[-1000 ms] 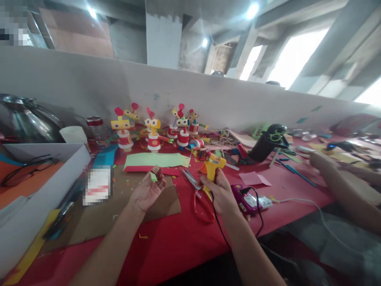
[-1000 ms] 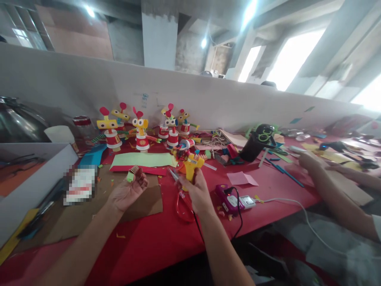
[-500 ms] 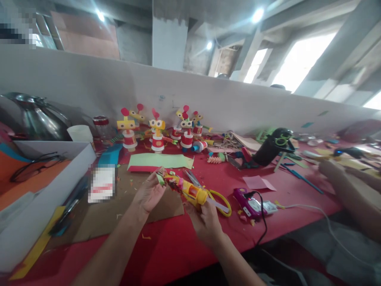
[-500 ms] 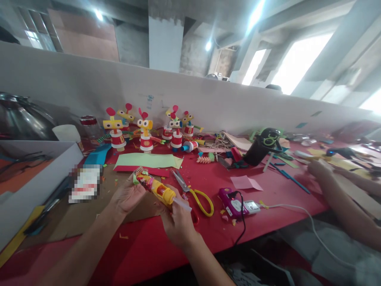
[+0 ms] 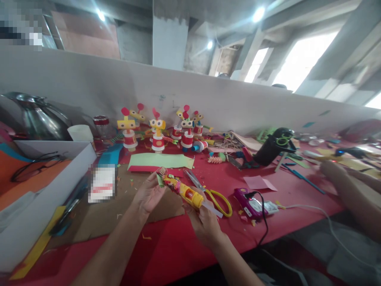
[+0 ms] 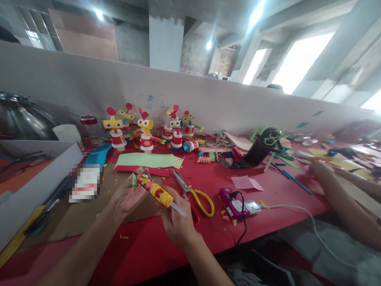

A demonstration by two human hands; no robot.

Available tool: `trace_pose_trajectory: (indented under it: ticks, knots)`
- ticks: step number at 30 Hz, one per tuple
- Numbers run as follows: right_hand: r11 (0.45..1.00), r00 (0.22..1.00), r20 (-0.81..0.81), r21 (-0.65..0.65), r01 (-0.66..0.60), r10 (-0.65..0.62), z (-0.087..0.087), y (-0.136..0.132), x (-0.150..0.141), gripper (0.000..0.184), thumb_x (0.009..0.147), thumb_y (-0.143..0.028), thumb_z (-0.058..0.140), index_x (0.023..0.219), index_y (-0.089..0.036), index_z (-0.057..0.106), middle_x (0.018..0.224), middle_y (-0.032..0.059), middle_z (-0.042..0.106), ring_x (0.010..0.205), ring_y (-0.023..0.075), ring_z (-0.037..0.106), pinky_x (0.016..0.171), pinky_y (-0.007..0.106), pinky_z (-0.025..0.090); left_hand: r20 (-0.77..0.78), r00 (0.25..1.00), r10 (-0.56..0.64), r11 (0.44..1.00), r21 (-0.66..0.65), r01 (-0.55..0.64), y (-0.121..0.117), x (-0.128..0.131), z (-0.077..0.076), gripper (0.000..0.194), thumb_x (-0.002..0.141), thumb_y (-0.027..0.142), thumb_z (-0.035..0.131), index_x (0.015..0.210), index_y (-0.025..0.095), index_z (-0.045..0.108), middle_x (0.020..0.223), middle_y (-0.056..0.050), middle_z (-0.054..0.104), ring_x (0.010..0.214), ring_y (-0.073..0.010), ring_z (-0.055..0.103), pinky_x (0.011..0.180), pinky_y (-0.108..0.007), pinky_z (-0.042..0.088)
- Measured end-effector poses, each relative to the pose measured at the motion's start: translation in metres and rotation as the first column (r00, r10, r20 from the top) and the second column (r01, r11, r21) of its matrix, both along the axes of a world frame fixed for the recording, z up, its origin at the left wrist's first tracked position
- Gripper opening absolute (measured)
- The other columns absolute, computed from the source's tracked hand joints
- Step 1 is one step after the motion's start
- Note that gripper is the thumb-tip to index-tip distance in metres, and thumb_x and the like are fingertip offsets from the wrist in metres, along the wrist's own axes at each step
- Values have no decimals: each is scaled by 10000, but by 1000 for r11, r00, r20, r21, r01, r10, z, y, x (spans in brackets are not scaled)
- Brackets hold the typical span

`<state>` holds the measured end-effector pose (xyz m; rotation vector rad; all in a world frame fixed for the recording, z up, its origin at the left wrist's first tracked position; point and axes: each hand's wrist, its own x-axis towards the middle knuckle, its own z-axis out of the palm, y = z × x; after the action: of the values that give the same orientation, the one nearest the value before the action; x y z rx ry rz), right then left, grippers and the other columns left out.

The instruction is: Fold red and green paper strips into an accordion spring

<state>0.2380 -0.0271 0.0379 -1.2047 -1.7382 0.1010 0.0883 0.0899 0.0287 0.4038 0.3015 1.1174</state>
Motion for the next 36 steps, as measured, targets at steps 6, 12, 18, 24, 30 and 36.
trace_pose_trajectory:
  ticks: [6, 12, 18, 24, 30, 36]
  knots:
    - [1000, 1000, -17, 5, -9, 10, -1, 1, 0, 335, 916, -205, 491, 1250, -201, 495, 1083, 113, 653, 933, 222, 657, 798, 327, 530, -16, 1000, 11, 1000, -12, -11, -1, 0, 0, 372, 670, 38, 734, 1003, 193, 677, 936, -39, 731, 961, -190, 667, 924, -311, 484]
    - [1000, 1000, -16, 23, -12, 12, -2, 3, 0, 351, 916, -195, 483, 1267, -200, 473, 1087, 114, 654, 903, 215, 663, 774, 317, 534, -25, 1000, 11, 1000, 8, -11, -2, 0, 3, 314, 650, 30, 740, 921, 179, 690, 888, -36, 733, 886, -174, 677, 831, -273, 515]
    - [996, 995, 90, 78, 43, -50, -1, 0, 1, 370, 916, -212, 474, 1286, -208, 451, 1085, 115, 663, 926, 240, 665, 766, 351, 538, -19, 1000, 11, 1000, 8, -11, -2, 0, 3, 327, 645, 42, 758, 932, 185, 694, 860, -28, 732, 826, -161, 677, 804, -265, 508]
    - [979, 963, 244, 195, 66, -114, -2, -3, 3, 434, 878, -173, 476, 1309, -200, 427, 1064, 121, 667, 909, 249, 660, 749, 370, 537, -55, 998, 1, 999, -32, -3, -2, -2, 4, 281, 654, 44, 748, 900, 172, 698, 840, -28, 731, 801, -162, 676, 821, -289, 503]
    - [972, 933, 338, 229, 49, -127, -4, -1, 5, 487, 881, -174, 459, 1360, -192, 375, 1090, 132, 651, 940, 254, 643, 773, 385, 523, -72, 997, -19, 1000, -22, 17, -1, -2, 2, 344, 671, 74, 747, 988, 192, 682, 792, -10, 725, 740, -159, 680, 769, -278, 513]
    - [979, 932, 346, 202, 37, -107, -6, 1, 5, 492, 862, -162, 471, 1346, -179, 378, 1080, 137, 653, 929, 257, 642, 760, 388, 518, -85, 996, -7, 1000, -17, 6, -3, -1, 5, 308, 675, 73, 737, 961, 176, 690, 793, -19, 732, 714, -158, 677, 706, -261, 512]
